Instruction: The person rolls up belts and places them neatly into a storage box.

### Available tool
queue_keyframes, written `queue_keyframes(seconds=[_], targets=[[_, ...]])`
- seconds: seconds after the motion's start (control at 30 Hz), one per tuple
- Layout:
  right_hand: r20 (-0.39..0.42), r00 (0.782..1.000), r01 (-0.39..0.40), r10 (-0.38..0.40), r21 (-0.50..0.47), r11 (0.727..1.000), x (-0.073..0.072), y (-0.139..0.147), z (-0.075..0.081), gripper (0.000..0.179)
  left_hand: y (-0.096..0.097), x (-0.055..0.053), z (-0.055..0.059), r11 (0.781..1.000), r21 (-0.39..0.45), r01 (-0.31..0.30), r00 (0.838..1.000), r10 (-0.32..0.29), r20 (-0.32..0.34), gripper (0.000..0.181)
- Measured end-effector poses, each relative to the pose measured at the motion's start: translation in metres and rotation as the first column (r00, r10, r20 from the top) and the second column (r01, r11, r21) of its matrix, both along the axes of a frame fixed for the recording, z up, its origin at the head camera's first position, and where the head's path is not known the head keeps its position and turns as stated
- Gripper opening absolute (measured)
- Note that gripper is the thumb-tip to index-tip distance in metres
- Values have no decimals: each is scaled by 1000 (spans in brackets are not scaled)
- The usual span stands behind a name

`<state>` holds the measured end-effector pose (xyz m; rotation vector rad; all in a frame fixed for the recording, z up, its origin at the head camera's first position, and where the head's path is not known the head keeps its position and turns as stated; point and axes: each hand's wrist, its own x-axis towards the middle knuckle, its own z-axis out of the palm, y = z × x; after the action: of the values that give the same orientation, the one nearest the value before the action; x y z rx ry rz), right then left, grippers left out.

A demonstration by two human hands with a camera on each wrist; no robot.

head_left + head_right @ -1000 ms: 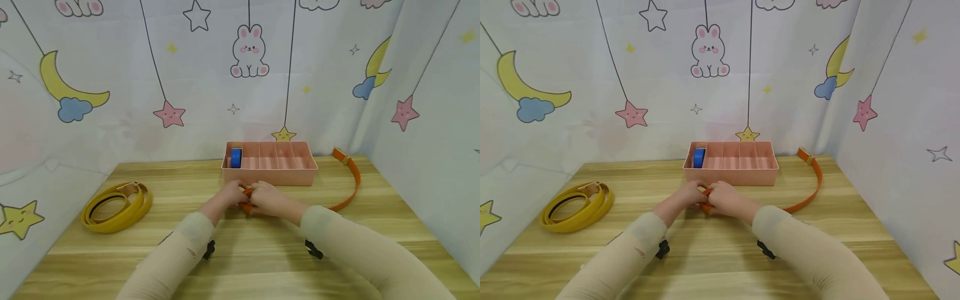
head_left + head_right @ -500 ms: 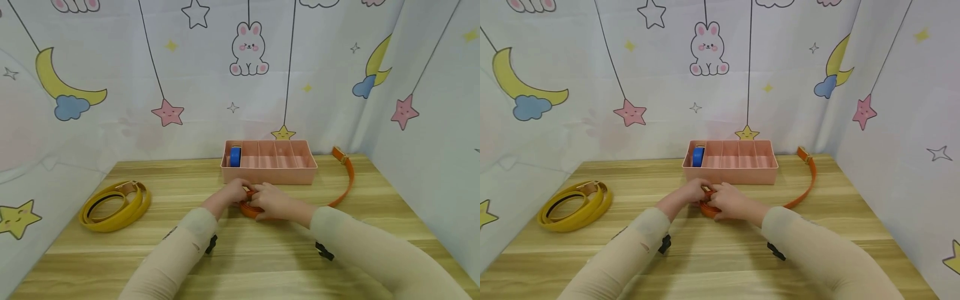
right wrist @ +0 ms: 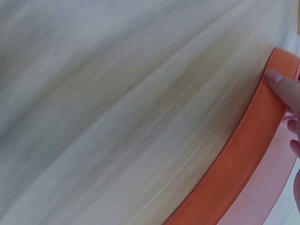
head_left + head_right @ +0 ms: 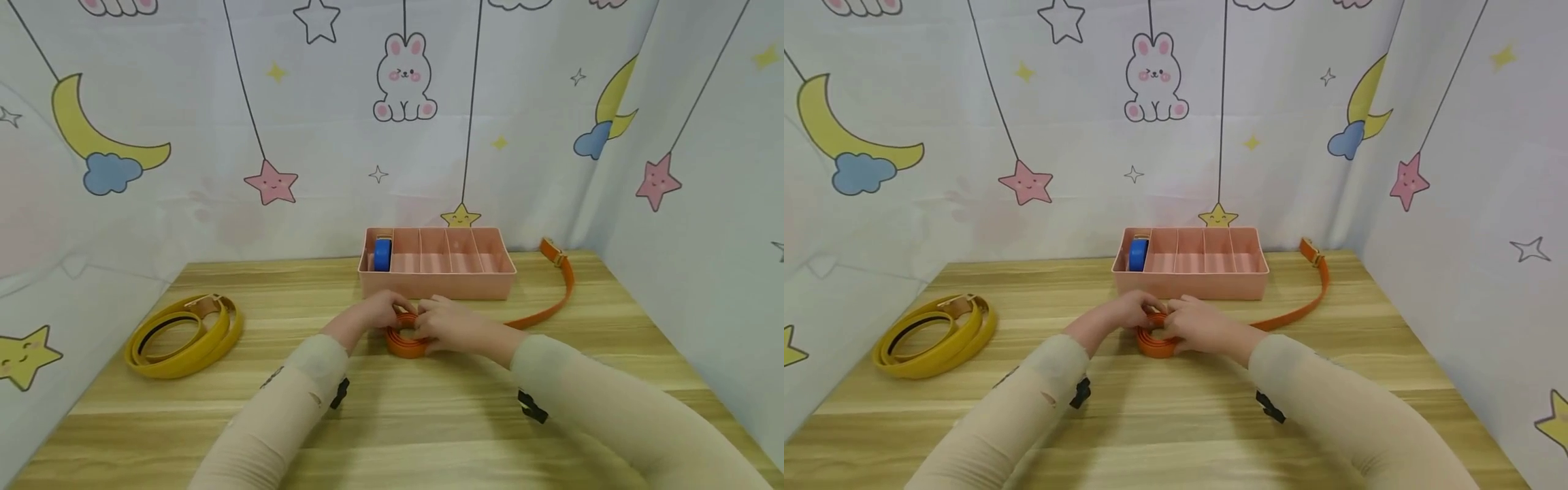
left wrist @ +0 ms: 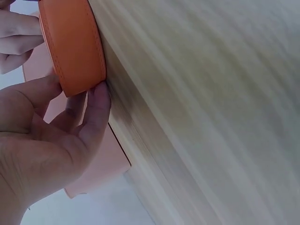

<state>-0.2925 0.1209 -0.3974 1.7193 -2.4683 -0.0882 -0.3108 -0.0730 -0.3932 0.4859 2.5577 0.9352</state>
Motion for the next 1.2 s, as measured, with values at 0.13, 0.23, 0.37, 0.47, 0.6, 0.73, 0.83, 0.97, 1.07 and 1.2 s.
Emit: queue_keyframes(seconds=[0.13, 0.23, 0.37, 0.47, 0.6, 0.73, 0.83, 0.97, 1.07, 1.2], targets=[[-13, 1000, 11, -11, 22, 1000, 2, -8, 2, 29, -3, 1, -1, 998, 20, -61, 998, 61, -23, 24], [17, 1000, 13, -13, 48, 999, 4, -12, 0, 30, -4, 4, -9, 992, 38, -120, 992, 121, -28, 16], [44, 998, 40, -41, 38, 999, 7, -17, -4, 25, -4, 10, -19, 975, 72, -211, 977, 210, 28, 25], [35, 997, 66, -65, -22, 998, 8, -20, -8, 24, 0, 15, -19, 965, 75, -251, 967, 247, 59, 34], [49, 992, 125, -120, -91, 988, 10, -26, -8, 22, 8, 18, -15, 969, 50, -241, 971, 240, 6, 33], [85, 982, 175, -166, -115, 978, 11, -28, -7, 24, 13, 16, -11, 981, 18, -193, 978, 194, -75, 36], [73, 985, 162, -154, -118, 980, 12, -25, -7, 25, 14, 14, -10, 986, 25, -165, 985, 166, -46, 42], [-9, 997, 80, -81, -99, 992, 14, -20, -8, 27, 13, 11, -8, 991, 52, -123, 992, 121, 30, 45], [-34, 999, 26, -28, -76, 997, 15, -15, -6, 29, 12, 10, -5, 997, 42, -63, 997, 61, 35, 44], [0, 1000, -19, 19, -49, 999, 12, -5, -3, 37, 13, 9, -2, 1000, -4, 29, 999, -29, 18, 44]])
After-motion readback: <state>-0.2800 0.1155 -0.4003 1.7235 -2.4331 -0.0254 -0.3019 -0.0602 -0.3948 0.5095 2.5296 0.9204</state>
